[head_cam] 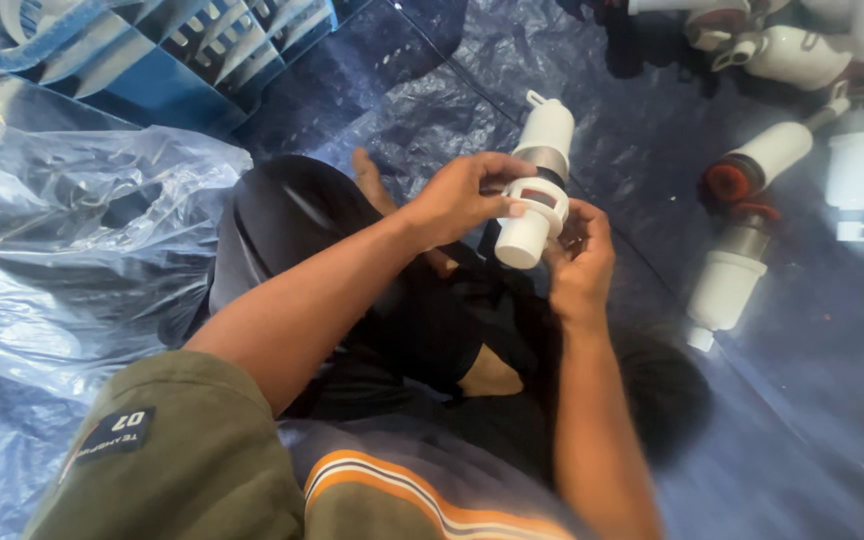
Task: The person sits on the floor and assembles white plastic components by hand. They insert a cylindrical part into a larger housing, secure it with a ring, and repeat the process with multiple units.
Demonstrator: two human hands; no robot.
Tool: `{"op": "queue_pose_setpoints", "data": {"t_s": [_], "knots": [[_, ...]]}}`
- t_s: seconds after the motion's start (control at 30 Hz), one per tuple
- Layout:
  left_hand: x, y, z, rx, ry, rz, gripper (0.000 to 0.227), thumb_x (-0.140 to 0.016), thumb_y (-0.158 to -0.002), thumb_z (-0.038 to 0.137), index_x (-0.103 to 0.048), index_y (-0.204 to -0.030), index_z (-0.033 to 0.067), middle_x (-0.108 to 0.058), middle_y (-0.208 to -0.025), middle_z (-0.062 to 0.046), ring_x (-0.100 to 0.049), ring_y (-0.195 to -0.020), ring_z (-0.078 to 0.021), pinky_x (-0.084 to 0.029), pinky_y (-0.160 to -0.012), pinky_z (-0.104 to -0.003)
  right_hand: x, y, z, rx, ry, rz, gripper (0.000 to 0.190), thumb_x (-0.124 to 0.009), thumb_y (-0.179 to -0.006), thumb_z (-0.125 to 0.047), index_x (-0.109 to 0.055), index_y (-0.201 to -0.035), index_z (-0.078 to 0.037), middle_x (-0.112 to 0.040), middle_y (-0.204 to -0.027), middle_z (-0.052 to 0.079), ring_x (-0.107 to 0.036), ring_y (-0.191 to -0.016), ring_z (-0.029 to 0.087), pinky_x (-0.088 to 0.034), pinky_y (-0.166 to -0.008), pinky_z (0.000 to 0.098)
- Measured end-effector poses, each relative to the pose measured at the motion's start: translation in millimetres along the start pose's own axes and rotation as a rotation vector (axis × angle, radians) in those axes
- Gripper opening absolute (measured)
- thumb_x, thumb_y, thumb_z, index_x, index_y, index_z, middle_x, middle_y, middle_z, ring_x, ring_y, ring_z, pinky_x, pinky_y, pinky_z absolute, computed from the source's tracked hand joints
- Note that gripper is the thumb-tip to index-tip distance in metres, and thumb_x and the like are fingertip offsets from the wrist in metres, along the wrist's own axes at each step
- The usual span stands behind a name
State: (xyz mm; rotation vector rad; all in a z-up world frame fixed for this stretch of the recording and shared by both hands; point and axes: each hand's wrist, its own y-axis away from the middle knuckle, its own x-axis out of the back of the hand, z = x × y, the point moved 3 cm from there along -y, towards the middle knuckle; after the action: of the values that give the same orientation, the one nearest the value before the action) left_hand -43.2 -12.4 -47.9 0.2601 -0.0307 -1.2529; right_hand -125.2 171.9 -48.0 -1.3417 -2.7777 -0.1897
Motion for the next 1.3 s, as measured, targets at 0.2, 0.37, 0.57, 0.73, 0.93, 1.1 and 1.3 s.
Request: {"op": "queue_pose_setpoints", "data": {"t_s": [0.2,0.37,0.57,0.73,0.93,1.1,1.3], "knots": [[3,-2,-10,-0.003,0.041,0.021,0.043,-0.076,-0.087,0.012,-0.066,-0.126,-0.0016,-0.072,-0.115,-0.013,-0.067,-0.110,-0.0205,-0.053,-0.099,-0.034,-14,-2,13,-0.022,-0.229,0.104,0.038,-0.069,-0.095,0.004,-0.054,-0.130,-0.001,-0.067,-0.122,0.011,-0.067,-0.111,0.020,-0.057,-0.098,0.0336],[1,0,-4,-0.041,0.036,0.057,0.038,-0.071,-0.090,0.010,-0.064,-0.126,0.0013,-0.071,-0.119,-0.011,-0.065,-0.116,-0.0183,-0.049,-0.103,-0.033,-24,1,7,-0.058,-0.357,0.062,0.050,-0.068,-0.091,0.005,-0.047,-0.135,-0.003,-0.066,-0.121,0.013,-0.068,-0.110,0.022,-0.058,-0.094,0.0349],[-4,2,2,-0.032,0.077,0.095,0.027,-0.068,-0.093,0.011,-0.063,-0.119,0.0036,-0.069,-0.116,-0.009,-0.065,-0.112,-0.0182,-0.051,-0.101,-0.034,-22,-2,7,-0.128,-0.518,0.119,0.051,-0.070,-0.089,0.004,-0.049,-0.136,0.003,-0.065,-0.128,0.013,-0.067,-0.114,0.022,-0.057,-0.098,0.0351],[-9,2,-5,-0.019,0.211,0.105,0.027,-0.065,-0.096,0.009,-0.060,-0.122,0.0038,-0.066,-0.112,-0.008,-0.063,-0.106,-0.0169,-0.052,-0.094,-0.031,-23,-3,10,-0.118,-0.598,0.125,0.047,-0.074,-0.088,0.003,-0.057,-0.132,0.008,-0.065,-0.125,0.015,-0.067,-0.111,0.024,-0.054,-0.099,0.0358],[-18,-7,-11,0.063,0.376,0.026,0.032,-0.063,-0.095,0.007,-0.054,-0.126,0.0060,-0.061,-0.113,-0.005,-0.063,-0.103,-0.0150,-0.057,-0.089,-0.028,-20,-3,-2,-0.038,-0.478,0.166,0.047,-0.072,-0.085,0.002,-0.058,-0.130,0.002,-0.067,-0.123,0.011,-0.067,-0.109,0.021,-0.054,-0.097,0.0353],[-18,-6,-11,0.018,0.162,-0.012,0.045,-0.066,-0.096,0.018,-0.057,-0.139,0.0069,-0.068,-0.108,-0.011,-0.063,-0.098,-0.0189,-0.052,-0.087,-0.034,-1,-6,-9,-0.056,-0.171,0.116,0.044,-0.068,-0.089,0.005,-0.060,-0.132,0.001,-0.068,-0.124,0.013,-0.067,-0.113,0.020,-0.054,-0.097,0.0326],[-11,2,-2,-0.035,-0.083,0.073,0.047,-0.075,-0.086,0.022,-0.063,-0.128,0.0049,-0.073,-0.119,-0.014,-0.071,-0.110,-0.0231,-0.055,-0.097,-0.035,-2,-3,-15,-0.017,-0.076,0.017,0.043,-0.064,-0.090,0.007,-0.061,-0.133,0.001,-0.071,-0.122,0.013,-0.069,-0.110,0.021,-0.056,-0.097,0.0321]]}}
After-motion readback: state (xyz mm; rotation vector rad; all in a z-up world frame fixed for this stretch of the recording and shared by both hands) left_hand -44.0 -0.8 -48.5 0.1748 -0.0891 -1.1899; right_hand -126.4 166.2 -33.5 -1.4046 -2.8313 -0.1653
